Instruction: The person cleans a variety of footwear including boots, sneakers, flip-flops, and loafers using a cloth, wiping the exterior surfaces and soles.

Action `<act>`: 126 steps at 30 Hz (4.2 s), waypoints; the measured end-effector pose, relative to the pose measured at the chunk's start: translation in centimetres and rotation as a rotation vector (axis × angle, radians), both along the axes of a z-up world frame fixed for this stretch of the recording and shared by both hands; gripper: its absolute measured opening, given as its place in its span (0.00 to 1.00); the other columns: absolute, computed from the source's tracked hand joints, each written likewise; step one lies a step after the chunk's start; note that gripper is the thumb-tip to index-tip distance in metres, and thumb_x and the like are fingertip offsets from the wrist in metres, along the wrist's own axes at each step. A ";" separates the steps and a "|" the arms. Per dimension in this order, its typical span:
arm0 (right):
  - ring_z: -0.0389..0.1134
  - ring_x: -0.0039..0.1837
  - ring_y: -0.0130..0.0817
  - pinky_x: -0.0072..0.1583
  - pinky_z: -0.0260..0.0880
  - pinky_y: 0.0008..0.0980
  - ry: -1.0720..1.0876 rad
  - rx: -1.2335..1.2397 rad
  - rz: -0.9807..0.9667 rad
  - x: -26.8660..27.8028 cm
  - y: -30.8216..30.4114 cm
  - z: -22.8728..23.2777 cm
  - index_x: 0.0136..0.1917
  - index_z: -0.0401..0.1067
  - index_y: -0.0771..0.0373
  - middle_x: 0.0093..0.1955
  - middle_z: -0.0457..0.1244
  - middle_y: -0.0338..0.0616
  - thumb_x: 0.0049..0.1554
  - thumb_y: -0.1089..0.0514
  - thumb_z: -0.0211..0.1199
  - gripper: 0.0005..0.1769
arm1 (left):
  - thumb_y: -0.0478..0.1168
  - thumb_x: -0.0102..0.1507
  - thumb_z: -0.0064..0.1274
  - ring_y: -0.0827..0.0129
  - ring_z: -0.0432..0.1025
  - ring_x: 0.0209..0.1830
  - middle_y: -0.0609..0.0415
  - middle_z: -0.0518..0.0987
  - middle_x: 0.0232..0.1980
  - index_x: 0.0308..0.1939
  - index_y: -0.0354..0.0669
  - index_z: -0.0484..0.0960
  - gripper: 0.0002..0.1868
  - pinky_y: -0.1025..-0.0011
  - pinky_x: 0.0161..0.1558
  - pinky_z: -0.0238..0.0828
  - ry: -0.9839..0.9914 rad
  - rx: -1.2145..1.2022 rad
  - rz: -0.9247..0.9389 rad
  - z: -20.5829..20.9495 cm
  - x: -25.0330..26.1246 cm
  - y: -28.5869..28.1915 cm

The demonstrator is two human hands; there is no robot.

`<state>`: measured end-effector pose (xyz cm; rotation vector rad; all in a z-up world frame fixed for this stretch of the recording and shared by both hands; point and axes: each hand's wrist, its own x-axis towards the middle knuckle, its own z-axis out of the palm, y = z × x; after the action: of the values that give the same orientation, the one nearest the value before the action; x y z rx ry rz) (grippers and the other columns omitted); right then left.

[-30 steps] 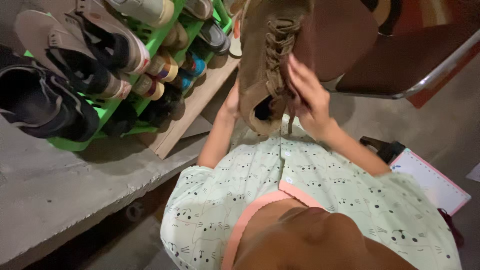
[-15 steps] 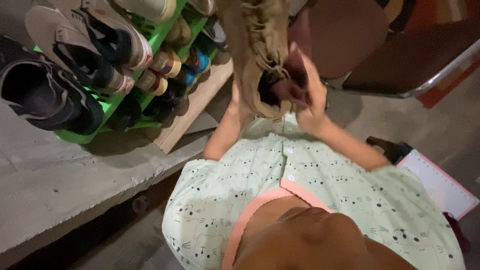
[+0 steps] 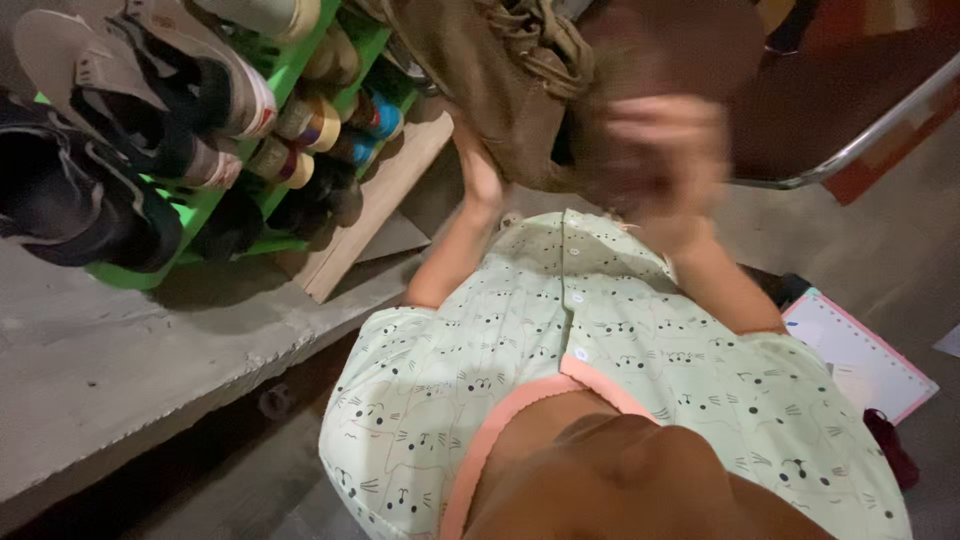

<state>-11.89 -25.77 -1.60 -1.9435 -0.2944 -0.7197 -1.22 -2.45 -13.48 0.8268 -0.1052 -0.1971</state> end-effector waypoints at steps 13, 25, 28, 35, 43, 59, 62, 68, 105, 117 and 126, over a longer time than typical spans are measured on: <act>0.66 0.70 0.48 0.72 0.73 0.49 -0.271 0.130 -0.108 -4.1 -12.6 3.9 0.72 0.58 0.62 0.72 0.59 0.53 0.65 0.61 0.58 0.24 | 0.58 0.75 0.35 0.59 0.71 0.65 0.41 0.77 0.65 0.70 0.26 0.68 0.35 0.66 0.68 0.64 -0.361 0.730 0.319 7.3 -2.4 -1.0; 0.69 0.69 0.50 0.71 0.65 0.54 -0.063 -0.329 0.733 0.9 -4.7 2.3 0.61 0.76 0.66 0.64 0.68 0.52 0.44 0.65 0.69 0.29 | 0.64 0.74 0.40 0.59 0.63 0.78 0.41 0.68 0.77 0.75 0.30 0.65 0.41 0.65 0.78 0.56 -0.462 0.754 0.467 7.3 -7.9 -1.7; 0.71 0.62 0.43 0.63 0.72 0.39 0.247 -0.295 0.585 -0.2 -7.8 1.2 0.59 0.76 0.64 0.63 0.69 0.49 0.47 0.69 0.66 0.24 | 0.67 0.73 0.36 0.59 0.70 0.71 0.43 0.75 0.71 0.72 0.31 0.70 0.42 0.65 0.71 0.65 -0.191 0.811 0.616 2.8 -9.5 1.0; 0.66 0.55 0.34 0.59 0.68 0.29 0.237 0.239 0.364 5.1 -9.1 -1.2 0.64 0.73 0.65 0.54 0.65 0.43 0.71 0.42 0.55 0.24 | 0.66 0.73 0.31 0.55 0.58 0.78 0.44 0.59 0.80 0.80 0.37 0.52 0.43 0.56 0.78 0.55 0.111 -0.116 0.352 3.4 -10.3 1.8; 0.61 0.45 0.38 0.48 0.64 0.36 -0.390 -0.191 0.746 7.3 3.1 3.2 0.56 0.82 0.58 0.44 0.54 0.42 0.53 0.58 0.77 0.17 | 0.68 0.74 0.30 0.54 0.54 0.81 0.45 0.56 0.83 0.83 0.42 0.51 0.44 0.54 0.81 0.51 0.059 -0.216 0.163 9.4 -5.3 5.2; 0.66 0.54 0.52 0.59 0.69 0.53 -0.375 -0.062 0.822 16.7 20.9 13.4 0.44 0.70 0.61 0.47 0.59 0.46 0.56 0.59 0.74 0.13 | 0.65 0.74 0.32 0.58 0.48 0.83 0.53 0.52 0.84 0.83 0.49 0.44 0.40 0.54 0.82 0.43 -0.615 0.758 0.865 22.0 -0.6 22.6; 0.66 0.50 0.47 0.55 0.69 0.47 -0.343 -0.054 0.806 18.7 23.3 15.3 0.44 0.67 0.64 0.47 0.60 0.47 0.51 0.61 0.72 0.14 | 0.56 0.73 0.44 0.56 0.59 0.80 0.49 0.65 0.77 0.79 0.49 0.57 0.33 0.54 0.80 0.53 -0.760 1.153 1.145 25.0 -2.7 26.4; 0.64 0.50 0.48 0.49 0.64 0.39 -0.220 -0.227 0.767 19.1 28.3 20.1 0.47 0.67 0.67 0.49 0.59 0.50 0.51 0.61 0.77 0.20 | 0.49 0.68 0.58 0.45 0.62 0.75 0.45 0.75 0.67 0.62 0.41 0.81 0.22 0.45 0.78 0.51 -0.581 1.852 1.248 25.2 -3.2 29.9; 0.68 0.60 0.49 0.61 0.69 0.41 -0.118 -0.376 0.817 22.6 33.8 23.1 0.63 0.74 0.57 0.63 0.65 0.53 0.51 0.61 0.70 0.26 | 0.56 0.63 0.61 0.50 0.59 0.68 0.49 0.69 0.56 0.49 0.46 0.79 0.21 0.44 0.74 0.49 -0.695 1.699 1.532 22.5 -1.5 30.5; 0.60 0.58 0.41 0.59 0.66 0.35 -0.217 -0.165 0.657 22.0 30.6 19.8 0.60 0.72 0.56 0.58 0.57 0.51 0.51 0.55 0.82 0.27 | 0.58 0.65 0.51 0.54 0.65 0.70 0.52 0.76 0.50 0.47 0.51 0.74 0.18 0.43 0.77 0.40 -1.178 1.366 1.708 19.6 0.8 27.3; 0.64 0.57 0.35 0.58 0.66 0.28 -0.151 -0.076 0.380 21.1 23.1 15.5 0.62 0.76 0.52 0.60 0.61 0.46 0.64 0.63 0.74 0.16 | 0.58 0.69 0.52 0.54 0.66 0.66 0.53 0.77 0.51 0.49 0.50 0.75 0.18 0.47 0.75 0.47 -1.362 1.388 1.267 20.1 1.7 23.6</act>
<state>9.20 -2.65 13.92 -1.8327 -0.7704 -0.6087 0.45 21.19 6.61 2.0980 -0.7327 1.7254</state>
